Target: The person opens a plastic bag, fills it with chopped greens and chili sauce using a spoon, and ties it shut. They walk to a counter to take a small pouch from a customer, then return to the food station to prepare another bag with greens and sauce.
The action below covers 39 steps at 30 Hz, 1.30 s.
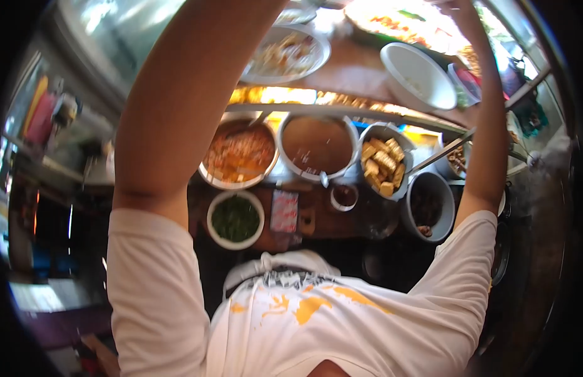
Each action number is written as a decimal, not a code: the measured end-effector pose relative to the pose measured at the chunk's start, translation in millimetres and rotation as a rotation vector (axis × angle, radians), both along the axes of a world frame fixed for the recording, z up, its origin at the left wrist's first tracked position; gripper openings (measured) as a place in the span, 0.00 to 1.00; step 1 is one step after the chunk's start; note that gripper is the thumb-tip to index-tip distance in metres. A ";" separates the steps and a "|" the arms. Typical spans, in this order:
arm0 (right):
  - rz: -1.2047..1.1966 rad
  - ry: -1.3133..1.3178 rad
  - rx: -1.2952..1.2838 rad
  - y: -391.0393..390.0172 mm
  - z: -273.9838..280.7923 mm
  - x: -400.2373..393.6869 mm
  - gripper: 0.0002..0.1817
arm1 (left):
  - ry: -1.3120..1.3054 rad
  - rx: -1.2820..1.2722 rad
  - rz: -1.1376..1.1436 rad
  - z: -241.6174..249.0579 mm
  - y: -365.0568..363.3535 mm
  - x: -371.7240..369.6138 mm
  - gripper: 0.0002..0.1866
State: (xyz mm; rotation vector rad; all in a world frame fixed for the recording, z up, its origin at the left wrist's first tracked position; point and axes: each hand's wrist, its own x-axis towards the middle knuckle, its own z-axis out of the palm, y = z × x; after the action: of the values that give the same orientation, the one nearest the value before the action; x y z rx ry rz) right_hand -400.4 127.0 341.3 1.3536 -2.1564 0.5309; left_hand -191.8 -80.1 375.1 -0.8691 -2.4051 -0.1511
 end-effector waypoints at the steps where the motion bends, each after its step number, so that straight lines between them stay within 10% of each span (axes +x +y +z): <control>1: 0.060 0.032 -0.051 -2.7 0.4 25.4 0.07 | -0.056 0.085 -0.098 -17.9 0.5 32.9 0.16; 6: 0.488 -0.089 -0.285 -20.5 -46.4 188.7 0.03 | -0.451 0.414 -0.278 -127.3 -29.1 165.5 0.20; 8: 0.032 -0.779 -0.104 -25.0 -86.5 269.9 0.13 | -0.629 0.577 -0.232 -170.2 -49.2 215.2 0.22; 9: 0.402 -0.657 -0.076 -37.3 -126.4 271.1 0.11 | -0.674 0.689 -0.228 -197.6 -61.5 236.3 0.23; 14: 0.327 -1.059 0.110 -145.4 -311.8 360.6 0.10 | -1.039 1.154 0.162 -270.8 -110.8 341.4 0.24; 19: 0.251 -0.610 0.073 -188.2 -403.4 385.0 0.08 | -0.989 1.245 0.518 -334.9 -142.3 383.3 0.25; 32: 0.078 -1.398 -0.054 -170.5 -362.0 382.2 0.09 | -0.846 1.361 0.461 -355.1 -149.9 379.6 0.25; 39: 0.297 -1.290 -0.010 -196.2 -294.7 429.3 0.09 | -0.796 1.330 0.424 -370.6 -145.4 372.4 0.24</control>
State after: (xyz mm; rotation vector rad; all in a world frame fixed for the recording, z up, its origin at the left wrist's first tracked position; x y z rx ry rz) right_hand 28.9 -69.2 46.6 1.5102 -2.8134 1.9389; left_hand 180.5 -225.5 4.5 0.4053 -2.2543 -1.9015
